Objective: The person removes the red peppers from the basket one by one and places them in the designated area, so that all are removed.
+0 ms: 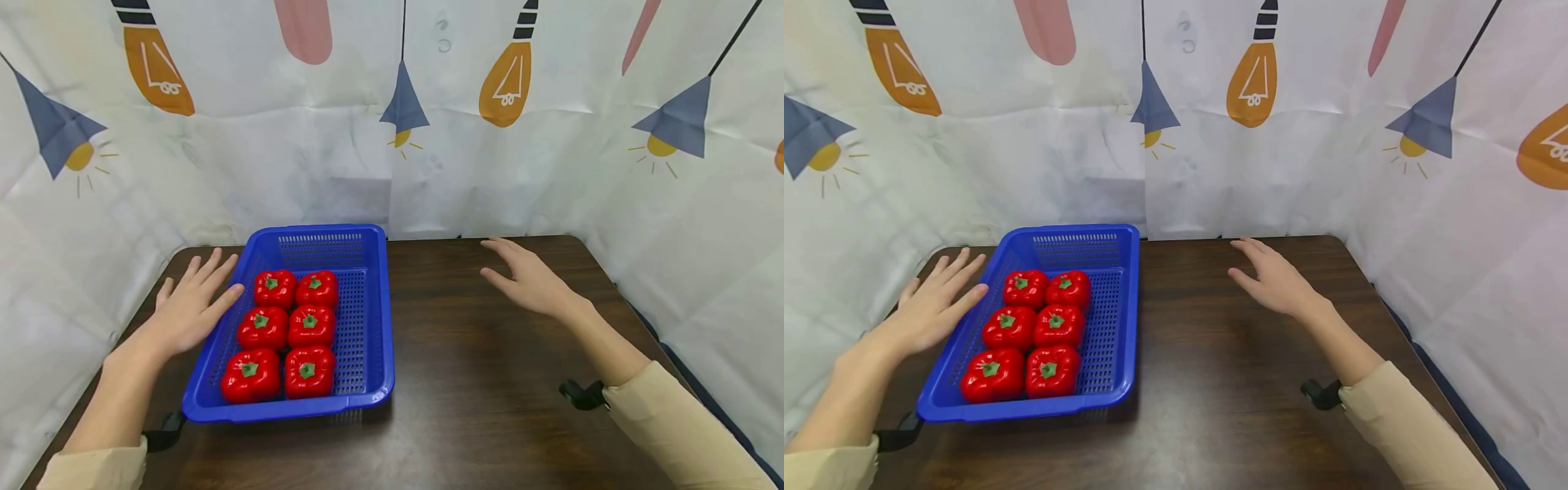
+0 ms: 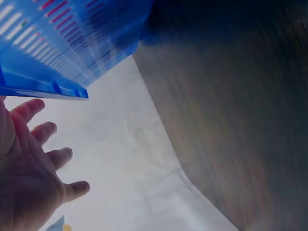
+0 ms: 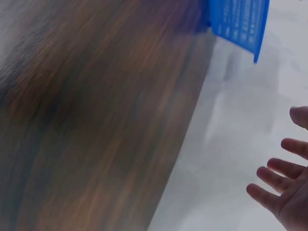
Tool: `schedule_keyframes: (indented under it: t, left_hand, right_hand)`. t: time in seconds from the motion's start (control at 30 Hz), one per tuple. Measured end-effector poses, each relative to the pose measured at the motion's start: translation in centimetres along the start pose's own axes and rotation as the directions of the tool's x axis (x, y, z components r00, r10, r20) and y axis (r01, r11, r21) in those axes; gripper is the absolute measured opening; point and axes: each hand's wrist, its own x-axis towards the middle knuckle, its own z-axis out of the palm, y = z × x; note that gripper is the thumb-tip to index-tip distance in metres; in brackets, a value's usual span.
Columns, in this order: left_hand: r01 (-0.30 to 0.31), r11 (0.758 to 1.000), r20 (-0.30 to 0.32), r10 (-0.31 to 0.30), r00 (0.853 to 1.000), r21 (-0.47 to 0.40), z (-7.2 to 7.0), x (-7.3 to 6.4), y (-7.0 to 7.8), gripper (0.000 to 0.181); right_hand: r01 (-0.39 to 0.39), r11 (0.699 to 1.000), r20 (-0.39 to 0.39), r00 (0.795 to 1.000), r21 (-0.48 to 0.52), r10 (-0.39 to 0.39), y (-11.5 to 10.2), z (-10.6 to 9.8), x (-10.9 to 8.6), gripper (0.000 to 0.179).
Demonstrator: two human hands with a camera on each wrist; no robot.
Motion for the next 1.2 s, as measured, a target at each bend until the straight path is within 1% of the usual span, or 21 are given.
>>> schedule_keyframes:
  t: [0.17,0.3,0.4,0.53,0.6,0.7,0.8,0.93,1.0,1.1,1.2]
  left_hand:
    - [-0.025,1.000,0.015,0.025,1.000,-0.008,-0.2,-0.4,0.6,0.070]
    - [-0.054,0.998,0.012,0.055,0.998,-0.037,-0.2,-1.0,0.9,0.069]
    - [-0.075,0.996,0.007,0.075,0.997,-0.054,-0.2,-1.6,1.3,0.068]
    - [-0.105,0.992,0.002,0.105,0.994,-0.064,0.2,-2.6,1.8,0.068]
    - [-0.112,0.991,-0.001,0.112,0.994,-0.069,0.4,-3.2,2.0,0.068]
    - [-0.108,0.991,-0.012,0.107,0.994,-0.078,0.7,-4.3,2.3,0.068]
    - [-0.104,0.991,-0.018,0.103,0.995,-0.084,1.2,-5.4,2.6,0.068]
    - [-0.111,0.990,-0.021,0.109,0.994,-0.089,1.7,-6.5,3.0,0.068]
    - [-0.113,0.989,-0.026,0.111,0.993,-0.095,1.9,-7.0,3.1,0.068]
    - [-0.114,0.988,-0.044,0.110,0.993,-0.102,2.2,-7.8,3.2,0.069]
    - [-0.114,0.987,-0.058,0.108,0.992,-0.113,2.5,-8.8,3.1,0.069]
  right_hand:
    - [0.066,0.993,-0.011,0.998,0.094,-0.065,-2.0,0.7,0.8,0.056]
    - [0.115,0.976,-0.039,0.993,0.185,-0.109,-3.5,1.6,1.1,0.050]
    - [0.152,0.957,-0.068,0.988,0.247,-0.139,-4.7,2.1,1.5,0.045]
    - [0.213,0.927,-0.116,0.976,0.310,-0.186,-6.0,2.9,2.1,0.040]
    - [0.236,0.910,-0.135,0.970,0.340,-0.201,-6.7,3.3,2.5,0.038]
    - [0.261,0.888,-0.150,0.964,0.379,-0.220,-7.7,4.0,3.1,0.036]
    - [0.266,0.877,-0.148,0.963,0.400,-0.225,-8.4,4.6,3.7,0.035]
    - [0.268,0.874,-0.143,0.963,0.405,-0.229,-9.3,5.2,4.2,0.035]
    - [0.283,0.873,-0.142,0.959,0.396,-0.247,-9.8,5.4,4.5,0.035]
    - [0.321,0.866,-0.137,0.947,0.384,-0.291,-10.5,5.7,5.0,0.035]
    - [0.347,0.857,-0.115,0.938,0.381,-0.328,-11.3,5.9,5.5,0.036]
